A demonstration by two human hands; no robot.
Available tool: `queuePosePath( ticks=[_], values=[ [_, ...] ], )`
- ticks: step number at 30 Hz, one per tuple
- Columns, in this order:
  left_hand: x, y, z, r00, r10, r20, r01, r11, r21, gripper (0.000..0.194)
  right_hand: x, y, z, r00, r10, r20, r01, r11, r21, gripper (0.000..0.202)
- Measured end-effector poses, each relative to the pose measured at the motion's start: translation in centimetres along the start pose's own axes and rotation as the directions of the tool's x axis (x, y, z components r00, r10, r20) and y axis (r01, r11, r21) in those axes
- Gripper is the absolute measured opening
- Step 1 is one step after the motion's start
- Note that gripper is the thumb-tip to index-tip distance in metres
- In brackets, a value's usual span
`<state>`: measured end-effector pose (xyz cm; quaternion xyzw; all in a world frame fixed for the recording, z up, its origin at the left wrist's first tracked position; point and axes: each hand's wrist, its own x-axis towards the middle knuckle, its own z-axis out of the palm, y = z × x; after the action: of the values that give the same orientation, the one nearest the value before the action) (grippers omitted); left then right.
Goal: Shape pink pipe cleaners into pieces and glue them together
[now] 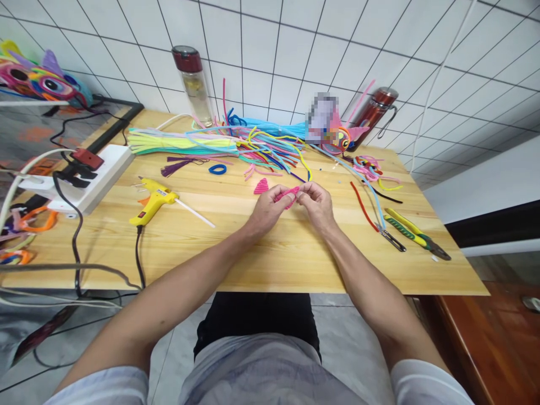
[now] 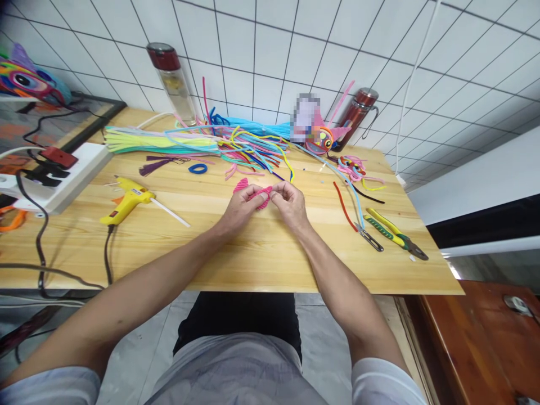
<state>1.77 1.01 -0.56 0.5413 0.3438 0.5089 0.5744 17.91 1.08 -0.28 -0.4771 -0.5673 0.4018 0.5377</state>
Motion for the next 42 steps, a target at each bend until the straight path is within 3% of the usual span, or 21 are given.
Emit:
queuePosePath(
  ticks=[3, 15, 24, 42],
  values=[
    [0.0, 0.1, 0.0, 0.999, -0.003, -0.038, 0.001, 1.000, -0.031, 0.027, -0.1, 0.0, 0.1, 1.000, 0.009, 0.001, -0.009, 1.000, -0.023, 0.021],
    [0.2, -0.7, -0.1, 1.000, -0.019, 0.007, 0.020, 0.995, -0.093, 0.032, 0.0, 0.7, 0.1, 1.000, -0.006, 0.002, 0.006, 0.997, -0.075, 0.017],
    [0.2, -0.3, -0.3, 0.999, -0.035, -0.019, 0.034, 0.999, -0.023, 0.024, -0.3, 0.4, 0.2, 1.000, -0.025, -0.008, 0.024, 0.991, -0.131, 0.014],
    [0.2, -1.1, -0.3, 0.999, 0.043, -0.010, -0.042, 0.998, 0.053, 0.027, -0.2, 0.0, 0.1, 1.000, -0.004, -0.014, 0.001, 0.980, -0.198, 0.019]
  ],
)
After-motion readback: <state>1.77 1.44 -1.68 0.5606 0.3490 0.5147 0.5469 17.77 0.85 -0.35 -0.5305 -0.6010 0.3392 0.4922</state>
